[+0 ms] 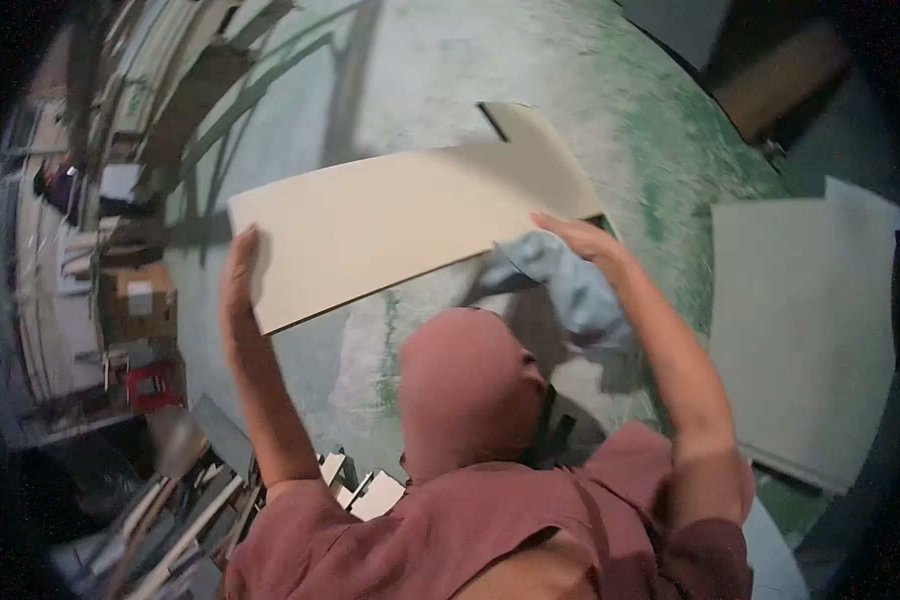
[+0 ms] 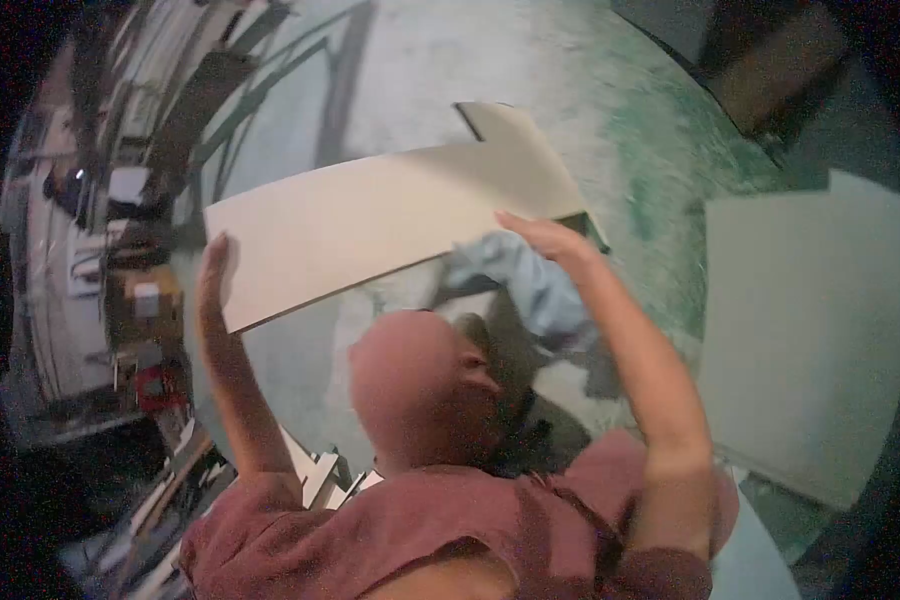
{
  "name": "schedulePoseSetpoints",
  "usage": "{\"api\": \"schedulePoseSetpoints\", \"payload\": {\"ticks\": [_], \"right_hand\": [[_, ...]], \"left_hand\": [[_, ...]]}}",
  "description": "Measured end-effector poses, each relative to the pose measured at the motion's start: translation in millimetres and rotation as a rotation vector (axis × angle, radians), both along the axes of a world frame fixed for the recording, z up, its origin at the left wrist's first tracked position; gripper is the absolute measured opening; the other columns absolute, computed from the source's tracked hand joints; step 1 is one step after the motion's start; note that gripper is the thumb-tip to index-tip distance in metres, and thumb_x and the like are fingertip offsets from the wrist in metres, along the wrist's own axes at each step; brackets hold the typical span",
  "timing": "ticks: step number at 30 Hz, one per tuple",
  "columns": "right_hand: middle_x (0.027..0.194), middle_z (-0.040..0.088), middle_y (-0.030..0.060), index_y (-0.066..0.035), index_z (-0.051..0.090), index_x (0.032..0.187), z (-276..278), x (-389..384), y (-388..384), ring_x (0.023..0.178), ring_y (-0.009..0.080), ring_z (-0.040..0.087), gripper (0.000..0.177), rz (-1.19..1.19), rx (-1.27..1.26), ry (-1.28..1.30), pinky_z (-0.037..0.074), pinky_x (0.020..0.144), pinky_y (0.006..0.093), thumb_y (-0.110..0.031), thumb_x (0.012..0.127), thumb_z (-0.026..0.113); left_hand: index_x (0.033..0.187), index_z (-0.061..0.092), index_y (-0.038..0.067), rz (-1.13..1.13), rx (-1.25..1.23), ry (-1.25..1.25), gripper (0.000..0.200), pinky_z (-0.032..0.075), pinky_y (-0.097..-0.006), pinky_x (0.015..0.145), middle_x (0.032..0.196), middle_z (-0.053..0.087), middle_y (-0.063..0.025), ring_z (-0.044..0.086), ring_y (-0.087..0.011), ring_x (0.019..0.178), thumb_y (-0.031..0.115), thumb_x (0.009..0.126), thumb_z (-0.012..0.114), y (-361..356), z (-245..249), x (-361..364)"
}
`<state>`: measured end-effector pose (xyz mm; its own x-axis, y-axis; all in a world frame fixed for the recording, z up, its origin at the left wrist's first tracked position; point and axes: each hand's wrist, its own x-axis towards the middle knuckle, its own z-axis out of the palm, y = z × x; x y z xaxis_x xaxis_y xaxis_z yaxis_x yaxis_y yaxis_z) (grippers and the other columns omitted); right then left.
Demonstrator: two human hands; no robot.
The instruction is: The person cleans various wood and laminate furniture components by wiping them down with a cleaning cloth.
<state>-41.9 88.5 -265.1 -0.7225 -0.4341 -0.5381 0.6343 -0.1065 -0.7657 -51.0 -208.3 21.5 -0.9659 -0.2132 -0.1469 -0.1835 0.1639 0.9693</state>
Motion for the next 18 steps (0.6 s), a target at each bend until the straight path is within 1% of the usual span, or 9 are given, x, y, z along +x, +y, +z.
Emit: {"api": "schedulePoseSetpoints", "payload": {"ticks": [3, 7, 9, 10, 11, 12, 13, 14, 18], "right_hand": [[0.094, 0.057, 0.0085, -0.003, 0.057, 0.096, 117.0, -20.3, 16.3, 0.091, 0.0128, 0.049, 0.055, -0.009, 0.119, 0.108, 0.038, 0.081, 0.0244, -0.053, 0.081, 0.043], [0.093, 0.054, 0.0073, -0.004, 0.052, 0.101, 210.7, -30.9, -38.6, 0.082, 0.0123, 0.051, 0.048, -0.334, -0.317, 0.523, 0.041, 0.075, 0.0266, -0.047, 0.082, 0.045], [0.1, 0.053, 0.0101, -0.004, 0.048, 0.108, 251.9, -33.3, -72.3, 0.092, 0.0196, 0.05, 0.049, -0.24, -0.429, 0.729, 0.038, 0.084, 0.0318, -0.044, 0.079, 0.05], [0.103, 0.052, 0.0122, -0.005, 0.049, 0.109, 263.1, -32.6, -91.0, 0.095, 0.0229, 0.049, 0.048, -0.147, -0.321, 0.84, 0.037, 0.086, 0.033, -0.043, 0.078, 0.05], [0.106, 0.051, 0.0143, -0.007, 0.049, 0.11, 270.6, -32.2, -107.2, 0.099, 0.0261, 0.048, 0.047, -0.052, -0.206, 0.94, 0.035, 0.089, 0.0342, -0.041, 0.078, 0.05], [0.11, 0.049, 0.0155, -0.008, 0.049, 0.111, 264.3, -31.3, -127.3, 0.103, 0.0282, 0.045, 0.046, -0.199, 0.011, 1.191, 0.032, 0.091, 0.0356, -0.038, 0.077, 0.05], [0.113, 0.048, 0.0166, -0.008, 0.049, 0.112, 248.6, -32.0, -143.0, 0.107, 0.0303, 0.042, 0.046, -0.343, 0.249, 1.426, 0.03, 0.094, 0.037, -0.035, 0.075, 0.051], [0.113, 0.048, 0.0166, -0.008, 0.049, 0.112, 234.4, -37.1, -146.9, 0.107, 0.0303, 0.042, 0.046, -0.349, 0.268, 1.404, 0.03, 0.094, 0.037, -0.035, 0.075, 0.051], [0.115, 0.047, 0.0139, -0.009, 0.05, 0.112, 159.9, -74.5, -127.1, 0.109, 0.0313, 0.041, 0.046, -0.351, 0.334, 1.269, 0.027, 0.096, 0.0391, -0.033, 0.073, 0.05]], "left_hand": [[0.114, 0.043, -0.001, -0.023, 0.024, 0.01, 0.06, 0.043, -0.0335, 0.083, 0.106, 0.052, -0.013, 0.052, -0.0221, 0.096, 0.051, 0.083, 0.039, 10.3, 13.2, 0.4], [0.114, 0.043, -0.001, -0.06, 0.037, -0.01, 0.061, 0.043, -0.0335, 0.083, 0.106, 0.052, -0.013, 0.052, -0.022, 0.096, 0.051, 0.084, 0.038, 25.2, 20.3, -5.2], [0.114, 0.043, -0.001, -0.073, 0.036, -0.02, 0.061, 0.043, -0.0334, 0.083, 0.105, 0.052, -0.013, 0.052, -0.022, 0.095, 0.052, 0.084, 0.037, 28.3, 21.9, -9.5], [0.114, 0.043, -0.001, -0.083, 0.058, -0.017, 0.061, 0.043, -0.0334, 0.083, 0.105, 0.052, -0.013, 0.053, -0.022, 0.095, 0.052, 0.084, 0.036, 27.4, 22.0, -11.5], [0.114, 0.043, -0.001, -0.11, 0.115, -0.011, 0.061, 0.043, -0.0334, 0.082, 0.105, 0.052, -0.013, 0.053, -0.0219, 0.095, 0.052, 0.084, 0.036, 27.3, 22.1, -13.7], [0.113, 0.043, 0.0, -0.129, 0.323, -0.057, 0.057, 0.045, -0.0328, 0.078, 0.102, 0.053, -0.0121, 0.055, -0.0214, 0.09, 0.049, 0.087, 0.033, 21.6, 20.2, -24.1], [0.12, 0.038, -0.001, -0.496, 0.529, -0.106, 0.056, 0.038, -0.0328, 0.09, 0.117, 0.045, -0.0148, 0.047, -0.0222, 0.105, 0.045, 0.088, 0.031, -16.1, 12.4, -35.6], [0.12, 0.038, -0.001, -0.592, 0.569, -0.082, 0.056, 0.038, -0.033, 0.09, 0.117, 0.045, -0.0147, 0.047, -0.0221, 0.105, 0.045, 0.088, 0.031, -26.7, 7.8, -39.3], [0.121, 0.037, 0.0, -0.059, 0.114, 0.081, 0.057, 0.037, -0.0335, 0.089, 0.118, 0.045, -0.0144, 0.047, -0.0219, 0.105, 0.046, 0.088, 0.032, -4.4, 3.0, -33.8]]}}
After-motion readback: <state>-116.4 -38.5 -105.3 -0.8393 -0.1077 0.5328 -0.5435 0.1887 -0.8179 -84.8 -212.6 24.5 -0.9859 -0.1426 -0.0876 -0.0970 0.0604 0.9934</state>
